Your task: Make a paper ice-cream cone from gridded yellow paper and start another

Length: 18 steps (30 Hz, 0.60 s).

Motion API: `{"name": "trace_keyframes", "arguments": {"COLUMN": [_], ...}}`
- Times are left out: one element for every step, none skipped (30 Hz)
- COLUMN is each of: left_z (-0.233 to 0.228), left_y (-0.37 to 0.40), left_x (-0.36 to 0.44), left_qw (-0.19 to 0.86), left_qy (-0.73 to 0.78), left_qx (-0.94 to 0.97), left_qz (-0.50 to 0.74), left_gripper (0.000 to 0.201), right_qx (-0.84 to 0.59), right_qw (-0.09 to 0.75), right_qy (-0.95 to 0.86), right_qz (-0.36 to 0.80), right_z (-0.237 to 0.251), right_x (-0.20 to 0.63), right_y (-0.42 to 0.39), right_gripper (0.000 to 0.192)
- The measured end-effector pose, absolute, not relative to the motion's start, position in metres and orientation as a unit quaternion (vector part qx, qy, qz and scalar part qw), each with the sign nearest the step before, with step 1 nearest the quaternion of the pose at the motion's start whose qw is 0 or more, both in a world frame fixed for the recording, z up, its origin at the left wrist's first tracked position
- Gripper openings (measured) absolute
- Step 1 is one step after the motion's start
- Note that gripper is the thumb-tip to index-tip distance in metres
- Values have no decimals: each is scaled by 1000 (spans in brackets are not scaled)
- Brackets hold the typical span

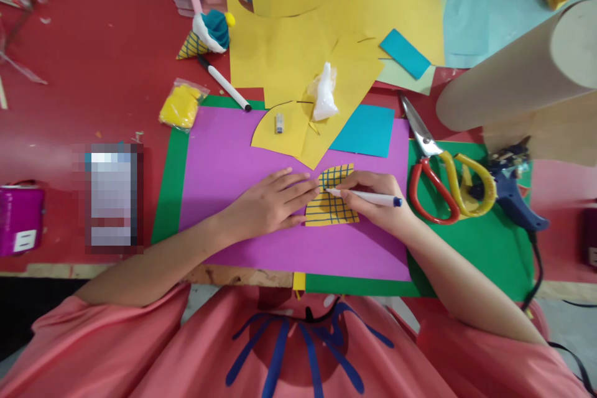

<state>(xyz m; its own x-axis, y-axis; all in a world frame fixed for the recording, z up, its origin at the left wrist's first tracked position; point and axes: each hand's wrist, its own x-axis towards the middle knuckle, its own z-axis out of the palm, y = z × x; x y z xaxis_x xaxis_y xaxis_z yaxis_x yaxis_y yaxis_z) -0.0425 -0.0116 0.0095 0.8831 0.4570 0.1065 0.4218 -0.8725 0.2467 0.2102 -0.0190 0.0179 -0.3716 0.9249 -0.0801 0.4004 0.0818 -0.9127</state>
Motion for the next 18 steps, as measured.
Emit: {"name": "trace_keyframes", "arguments": {"left_z": [9,9,9,9,9,9,9,8,8,8,8,8,8,8,8,8,8,8], "left_y": [-12,-12,-12,-12,-12,-11,-11,-11,-11,-11,-11,-11,-11,-11,-11,-11,-11,-11], "left_x": [-43,-43,-43,-43,-43,-43,-43,-43,-43,-43,-43,-43,-43,-43,-43,-43,-43,-43], "left_qw": [110,111,113,116,118,120,121,120,119,117,115,113,112,112,113,114,115,116], "left_qy": [229,229,228,228,228,228,228,228,228,227,226,226,226,226,227,227,227,227], "left_qx": [964,964,964,964,963,963,963,963,963,964,964,964,964,964,964,964,963,964], "left_qz": [80,79,79,79,79,79,80,80,80,80,80,80,80,81,83,83,83,82], "left_gripper": [47,48,48,48,48,49,49,49,48,48,48,48,48,48,48,48,48,48], "right_qx": [-488,-490,-491,-492,-492,-492,-491,-489,-485,-482,-478,-474,-471,-469,-468,-467,-466,-465], "right_qw": [274,271,269,266,265,264,263,264,265,266,268,269,271,271,272,273,272,271], "right_qy": [-679,-678,-678,-677,-676,-676,-676,-677,-678,-679,-681,-683,-684,-686,-686,-685,-684,-683], "right_qz": [474,475,477,478,480,481,482,483,485,486,486,486,486,486,486,488,491,493], "right_z": [18,18,18,18,18,18,18,18,18,18,18,18,19,19,19,20,20,21], "right_x": [210,210,210,210,210,210,210,210,211,211,211,211,211,211,211,211,211,211], "right_y": [-19,-20,-20,-21,-21,-22,-22,-22,-22,-22,-22,-22,-22,-22,-22,-22,-22,-22], "right_gripper": [21,21,21,21,21,21,21,20,20,19,19,18,18,17,18,18,19,19]}}
